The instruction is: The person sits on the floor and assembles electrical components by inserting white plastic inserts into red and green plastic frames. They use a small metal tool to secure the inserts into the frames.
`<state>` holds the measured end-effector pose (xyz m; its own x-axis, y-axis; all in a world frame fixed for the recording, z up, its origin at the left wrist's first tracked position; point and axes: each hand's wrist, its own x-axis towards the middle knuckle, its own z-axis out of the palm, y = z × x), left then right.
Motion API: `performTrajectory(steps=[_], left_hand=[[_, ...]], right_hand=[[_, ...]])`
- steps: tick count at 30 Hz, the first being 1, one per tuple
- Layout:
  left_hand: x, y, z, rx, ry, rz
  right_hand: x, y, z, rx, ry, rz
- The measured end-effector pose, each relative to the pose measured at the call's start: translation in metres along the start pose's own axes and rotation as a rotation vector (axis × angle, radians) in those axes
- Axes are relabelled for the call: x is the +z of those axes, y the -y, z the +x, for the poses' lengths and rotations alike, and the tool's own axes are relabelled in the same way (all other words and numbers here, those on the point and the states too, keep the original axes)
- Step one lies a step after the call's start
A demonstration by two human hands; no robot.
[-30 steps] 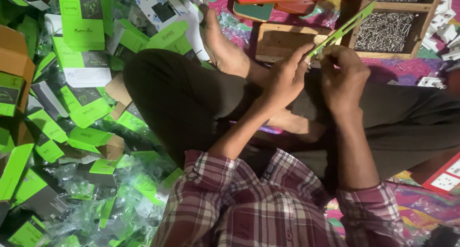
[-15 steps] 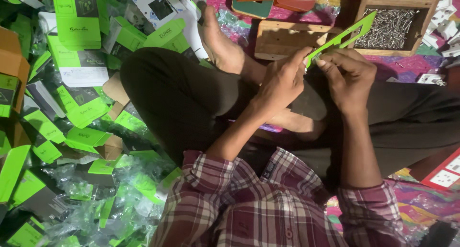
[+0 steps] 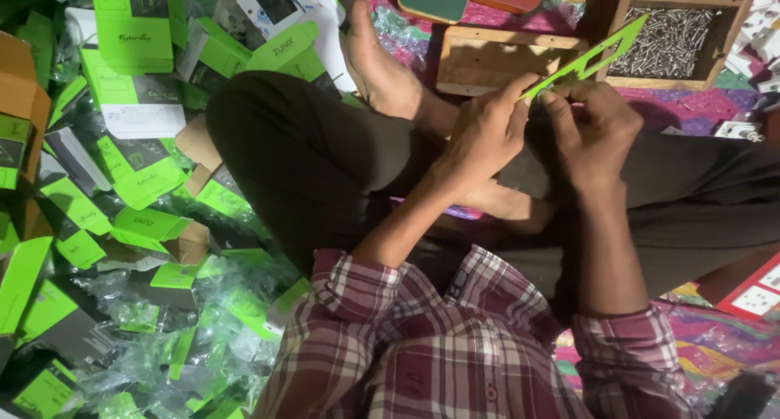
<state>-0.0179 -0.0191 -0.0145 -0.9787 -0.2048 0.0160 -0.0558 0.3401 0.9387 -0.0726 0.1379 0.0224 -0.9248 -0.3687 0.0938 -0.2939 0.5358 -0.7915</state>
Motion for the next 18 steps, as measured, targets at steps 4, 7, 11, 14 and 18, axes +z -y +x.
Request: performTrajectory(steps=[4,7,11,14,18], left_hand=[[0.006,0.003,-0.002,-0.016,0.010,-0.075],[0.013,0.005,-0.004,-0.058,0.028,-0.101],[0.016,0.009,-0.007,-0.055,0.003,-0.113],[0.017,0.009,-0.009,-0.062,0.004,-0.107],[0.016,0.006,-0.009,0.014,-0.034,-0.139]], right_hand=[[0.004,0.001,-0.007,-0.160,-0.051,-0.214],[0.005,0.000,-0.009,-0.150,-0.067,-0.250],[0.005,0.001,-0.010,-0.152,-0.064,-0.257],[0.006,0.003,-0.010,-0.161,-0.068,-0.287],[0.009,0.004,-0.009,-0.118,-0.087,-0.264]])
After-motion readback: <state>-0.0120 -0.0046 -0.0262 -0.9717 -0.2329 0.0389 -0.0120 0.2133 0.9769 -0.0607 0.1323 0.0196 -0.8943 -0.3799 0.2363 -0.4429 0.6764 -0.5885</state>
